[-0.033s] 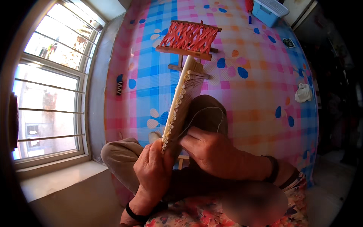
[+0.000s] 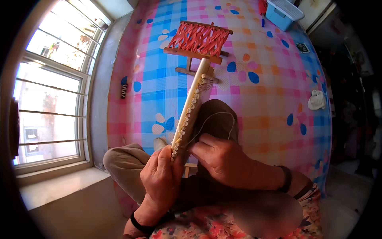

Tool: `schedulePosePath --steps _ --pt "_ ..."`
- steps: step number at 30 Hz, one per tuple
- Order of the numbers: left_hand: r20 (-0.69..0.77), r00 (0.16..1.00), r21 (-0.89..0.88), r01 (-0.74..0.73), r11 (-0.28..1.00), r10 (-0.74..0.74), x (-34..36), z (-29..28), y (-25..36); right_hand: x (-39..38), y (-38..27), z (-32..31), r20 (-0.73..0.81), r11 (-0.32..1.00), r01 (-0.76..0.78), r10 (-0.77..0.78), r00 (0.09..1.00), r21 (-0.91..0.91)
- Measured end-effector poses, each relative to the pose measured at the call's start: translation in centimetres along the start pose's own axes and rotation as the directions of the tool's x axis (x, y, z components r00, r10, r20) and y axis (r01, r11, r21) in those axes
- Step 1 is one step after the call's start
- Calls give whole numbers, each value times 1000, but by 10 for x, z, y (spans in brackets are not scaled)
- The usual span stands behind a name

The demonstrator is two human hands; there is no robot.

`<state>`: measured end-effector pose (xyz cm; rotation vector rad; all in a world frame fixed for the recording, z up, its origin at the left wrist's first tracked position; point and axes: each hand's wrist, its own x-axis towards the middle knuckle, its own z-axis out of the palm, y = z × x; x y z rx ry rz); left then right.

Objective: The person weaves a mat by threading a cord through a row of reeds, pulling the cord tight, and securing the ends.

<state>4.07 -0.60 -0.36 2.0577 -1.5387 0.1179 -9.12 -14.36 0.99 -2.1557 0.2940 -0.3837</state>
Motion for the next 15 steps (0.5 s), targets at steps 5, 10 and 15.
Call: schedulePosePath --steps 5,10,15 --pt "48 997 -82 58 995 -54 -9 -3 15 -15 7 -7 11 990 -99 98 995 104" --pt "53 998 -31 18 999 -16 -12 -4 18 -28 -1 -10 74 961 -252 245 967 111" --pt "44 999 -29 -8 1000 10 -13 -3 16 -35 0 -17 165 920 -358 332 929 160"
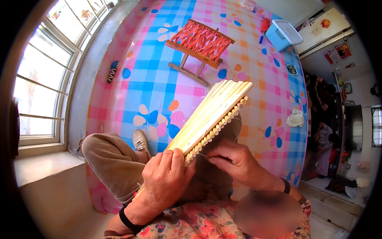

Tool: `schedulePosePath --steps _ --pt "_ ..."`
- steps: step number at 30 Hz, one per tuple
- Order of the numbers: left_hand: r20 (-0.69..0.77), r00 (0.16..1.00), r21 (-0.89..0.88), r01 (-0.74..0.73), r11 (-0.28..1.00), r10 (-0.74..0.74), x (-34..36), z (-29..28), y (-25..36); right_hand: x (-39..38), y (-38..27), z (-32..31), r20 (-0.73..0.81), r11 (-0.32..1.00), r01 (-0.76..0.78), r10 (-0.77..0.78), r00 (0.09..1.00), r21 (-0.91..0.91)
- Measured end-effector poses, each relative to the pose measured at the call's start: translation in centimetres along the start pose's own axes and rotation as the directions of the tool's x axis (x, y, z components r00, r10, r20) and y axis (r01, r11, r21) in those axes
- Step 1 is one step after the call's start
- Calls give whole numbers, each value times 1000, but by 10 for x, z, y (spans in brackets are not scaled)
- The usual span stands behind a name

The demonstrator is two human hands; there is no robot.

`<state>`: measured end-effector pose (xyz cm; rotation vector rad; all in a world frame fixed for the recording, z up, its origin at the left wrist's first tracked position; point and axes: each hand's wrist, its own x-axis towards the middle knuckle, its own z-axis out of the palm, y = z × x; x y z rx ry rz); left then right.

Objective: The person weaves a mat by threading a cord through a row of reeds, pulling the cord tight, and securing the ends.

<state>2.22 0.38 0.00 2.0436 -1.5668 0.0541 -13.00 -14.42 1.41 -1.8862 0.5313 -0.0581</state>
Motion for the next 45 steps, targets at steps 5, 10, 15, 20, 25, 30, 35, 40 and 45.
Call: schedulePosePath --steps 5,10,15,20,25,30,35,40,45 --pt "-18 1000 10 -20 1000 20 1 1 -2 -1 -13 -1 -50 949 103 -123 991 -297" --pt "-23 999 4 -40 999 41 1 4 -2 6 -10 -1 -39 905 210 -241 970 -369" --pt "49 999 -73 -16 997 19 2 -2 1 8 -11 -6 -13 866 272 -306 952 -420" --pt "102 994 -54 -20 998 25 -4 1 1 4 -23 -16 53 850 209 -209 976 -483" --pt "103 995 -130 27 991 -14 -8 -2 -3 -4 -26 -14 10 975 -71 74 997 -211" --pt "100 995 -213 28 977 -7 -12 -5 -11 -3 -43 -18 8 953 -229 235 972 -196" --pt "123 990 -179 -42 983 65 -14 -3 -13 -8 -43 -17 -22 934 -166 167 986 -316" --pt "102 990 -170 -75 983 93 -11 -3 -14 -9 -50 -12 -42 901 -110 102 994 -419" --pt "72 992 -168 -91 982 104 -10 -1 -17 -1 -60 -18 26 863 -19 37 999 -505"
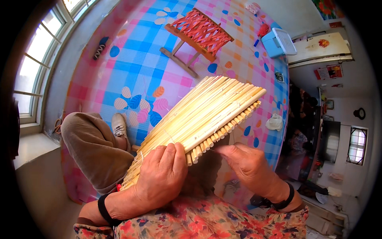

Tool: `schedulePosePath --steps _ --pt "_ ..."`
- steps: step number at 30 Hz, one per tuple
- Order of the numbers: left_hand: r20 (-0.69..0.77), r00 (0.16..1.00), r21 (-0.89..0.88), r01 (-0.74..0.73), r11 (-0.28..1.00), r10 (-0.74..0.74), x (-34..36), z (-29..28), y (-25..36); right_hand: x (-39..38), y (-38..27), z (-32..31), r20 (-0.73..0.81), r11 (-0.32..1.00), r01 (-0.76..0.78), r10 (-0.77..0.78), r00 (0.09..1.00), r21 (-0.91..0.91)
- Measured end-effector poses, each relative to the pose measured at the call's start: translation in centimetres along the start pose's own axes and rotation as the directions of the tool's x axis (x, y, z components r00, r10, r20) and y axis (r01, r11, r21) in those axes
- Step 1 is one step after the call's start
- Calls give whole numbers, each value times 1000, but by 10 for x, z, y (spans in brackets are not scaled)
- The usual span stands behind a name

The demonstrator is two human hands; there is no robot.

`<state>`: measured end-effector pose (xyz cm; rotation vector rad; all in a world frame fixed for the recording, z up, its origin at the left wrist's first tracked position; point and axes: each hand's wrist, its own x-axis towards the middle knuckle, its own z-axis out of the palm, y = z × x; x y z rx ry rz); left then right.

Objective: The person weaves a mat by threading a cord through a row of reeds, pulling the cord tight, and securing the ends.

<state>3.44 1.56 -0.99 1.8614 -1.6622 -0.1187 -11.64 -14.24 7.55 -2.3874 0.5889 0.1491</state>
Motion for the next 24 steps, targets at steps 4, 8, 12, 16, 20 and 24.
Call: schedulePosePath --steps 4,8,12,16,20,24 --pt "-25 1000 -11 -3 1000 2 1 1 -2 5 1 -4 29 996 69 -68 997 -58" --pt "-29 999 21 -17 1000 17 0 2 -2 4 -1 6 5 995 82 -82 997 -47" --pt "-14 1000 -46 16 999 -17 2 1 -3 6 6 9 -32 990 133 -135 990 -48" --pt "9 996 -158 91 983 -90 7 -2 -3 5 26 4 -36 981 182 -185 982 -60" --pt "36 995 -56 99 994 -97 11 0 2 -3 32 10 -91 988 153 -152 984 5" --pt "24 988 4 152 988 -152 24 4 14 -3 41 19 -196 986 162 -150 969 46"
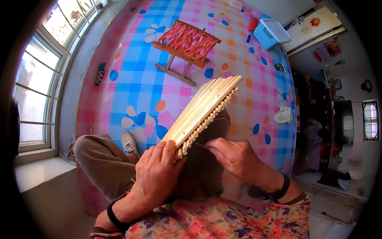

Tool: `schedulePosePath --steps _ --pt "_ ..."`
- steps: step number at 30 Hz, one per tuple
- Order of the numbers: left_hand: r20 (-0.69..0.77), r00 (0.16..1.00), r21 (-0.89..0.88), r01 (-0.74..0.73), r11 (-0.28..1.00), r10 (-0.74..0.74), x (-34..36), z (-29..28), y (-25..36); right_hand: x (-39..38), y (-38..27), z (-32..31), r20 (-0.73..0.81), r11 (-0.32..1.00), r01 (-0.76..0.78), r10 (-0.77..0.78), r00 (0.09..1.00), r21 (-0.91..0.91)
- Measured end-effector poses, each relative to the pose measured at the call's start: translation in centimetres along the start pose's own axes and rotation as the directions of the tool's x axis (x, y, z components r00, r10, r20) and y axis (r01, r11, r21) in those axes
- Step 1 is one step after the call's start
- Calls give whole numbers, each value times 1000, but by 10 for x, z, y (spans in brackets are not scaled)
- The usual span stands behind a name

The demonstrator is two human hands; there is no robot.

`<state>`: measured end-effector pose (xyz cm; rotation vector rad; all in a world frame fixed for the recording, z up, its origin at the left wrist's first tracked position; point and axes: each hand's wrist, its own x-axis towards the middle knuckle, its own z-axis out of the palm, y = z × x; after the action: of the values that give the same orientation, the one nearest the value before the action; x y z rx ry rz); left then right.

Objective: The person weaves a mat by threading a cord through a row of reeds, pulling the cord tight, and securing the ends.

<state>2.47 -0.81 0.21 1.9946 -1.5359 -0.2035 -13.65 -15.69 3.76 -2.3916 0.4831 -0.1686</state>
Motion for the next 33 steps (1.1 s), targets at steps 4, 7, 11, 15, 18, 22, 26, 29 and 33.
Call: schedulePosePath --steps 4,7,11,15,18,22,26,29,33 --pt "52 999 47 -3 999 0 20 -2 8 0 9 0 -43 998 5 -2 999 58" --pt "-84 996 70 -28 997 34 22 11 9 0 14 -1 -45 997 9 -6 999 73" --pt "-90 995 106 -41 994 51 20 13 10 -3 19 1 -50 996 50 -47 998 76" --pt "-90 993 135 -70 988 82 21 14 12 2 19 -6 -12 992 111 -110 994 58" --pt "-87 992 127 -85 988 97 21 13 12 6 18 -9 9 991 85 -86 996 102" --pt "-86 992 105 -86 991 96 20 15 12 5 19 -7 41 994 51 -56 998 97" --pt "-85 992 112 -80 991 90 18 15 10 8 16 -8 68 996 41 -46 997 74" --pt "-68 993 90 -87 992 94 19 12 8 13 11 -7 70 997 28 -33 997 74" --pt "-77 993 106 -83 991 92 19 13 7 18 7 -6 82 997 16 -23 996 78"
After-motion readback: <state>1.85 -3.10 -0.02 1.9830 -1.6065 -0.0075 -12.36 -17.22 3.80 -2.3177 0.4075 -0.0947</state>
